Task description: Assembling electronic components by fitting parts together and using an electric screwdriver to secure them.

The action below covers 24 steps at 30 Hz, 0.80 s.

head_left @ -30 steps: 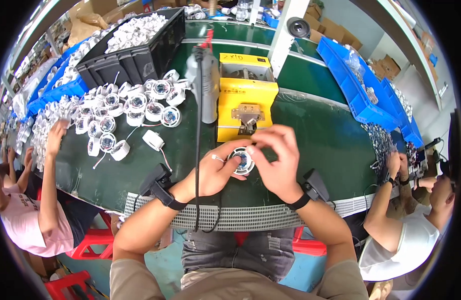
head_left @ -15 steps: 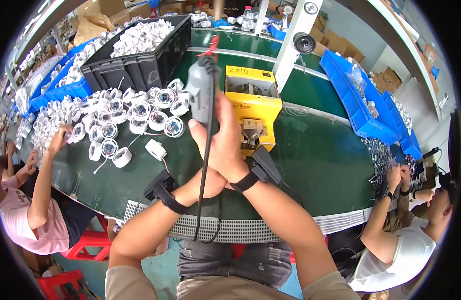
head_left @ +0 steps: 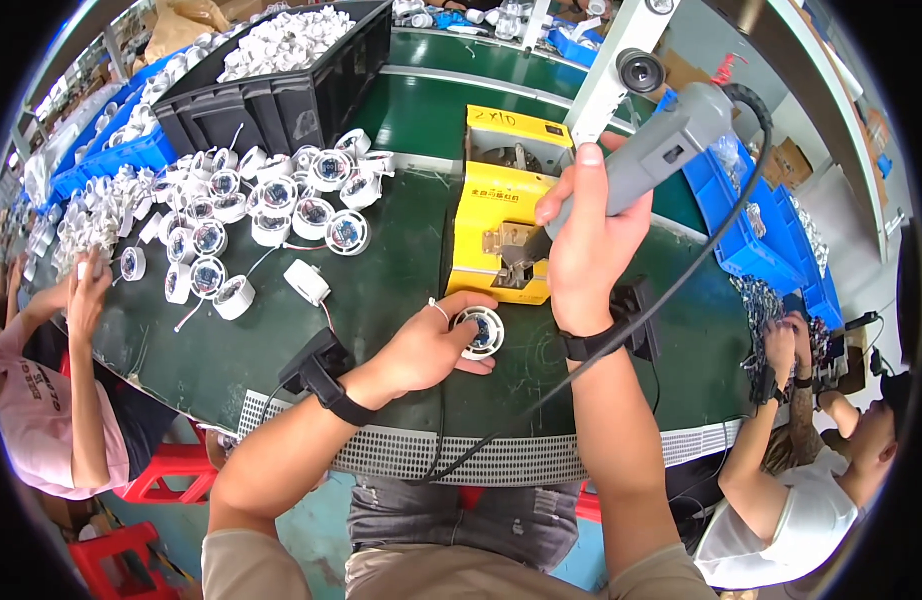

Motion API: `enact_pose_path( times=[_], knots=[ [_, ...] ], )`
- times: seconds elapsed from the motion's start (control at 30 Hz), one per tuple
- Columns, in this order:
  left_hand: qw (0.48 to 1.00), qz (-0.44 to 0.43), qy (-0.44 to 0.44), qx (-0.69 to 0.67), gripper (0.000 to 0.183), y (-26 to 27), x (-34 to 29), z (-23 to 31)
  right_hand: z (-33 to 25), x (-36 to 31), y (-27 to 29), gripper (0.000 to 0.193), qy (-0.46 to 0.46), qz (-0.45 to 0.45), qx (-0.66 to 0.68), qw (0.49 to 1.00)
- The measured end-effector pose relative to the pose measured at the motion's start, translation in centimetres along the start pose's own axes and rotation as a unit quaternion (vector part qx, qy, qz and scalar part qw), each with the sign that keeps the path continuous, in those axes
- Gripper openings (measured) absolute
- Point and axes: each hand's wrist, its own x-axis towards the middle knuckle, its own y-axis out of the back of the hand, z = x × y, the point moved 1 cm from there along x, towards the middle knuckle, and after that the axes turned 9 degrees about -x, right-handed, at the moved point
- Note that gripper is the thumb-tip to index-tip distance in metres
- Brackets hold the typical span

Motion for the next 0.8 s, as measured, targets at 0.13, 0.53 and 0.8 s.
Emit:
enact_pose_path(
  times=[0.13,0.53,0.8],
  knots=[
    [1.000,-0.006,0.015,0.006,0.033,0.2,0.0,0.0,0.6,-0.3,-0.1,0.028,-0.011,-0.004,-0.020,1.000],
    [1.000,0.005,0.007,-0.002,0.032,0.1,0.0,-0.2,0.5,-1.6,0.2,0.023,-0.022,-0.027,0.000,0.999],
    [1.000,0.015,-0.012,0.000,0.030,-0.2,0.1,-0.2,-0.7,-5.7,1.2,0.027,-0.046,-0.080,0.031,0.995]
  ],
)
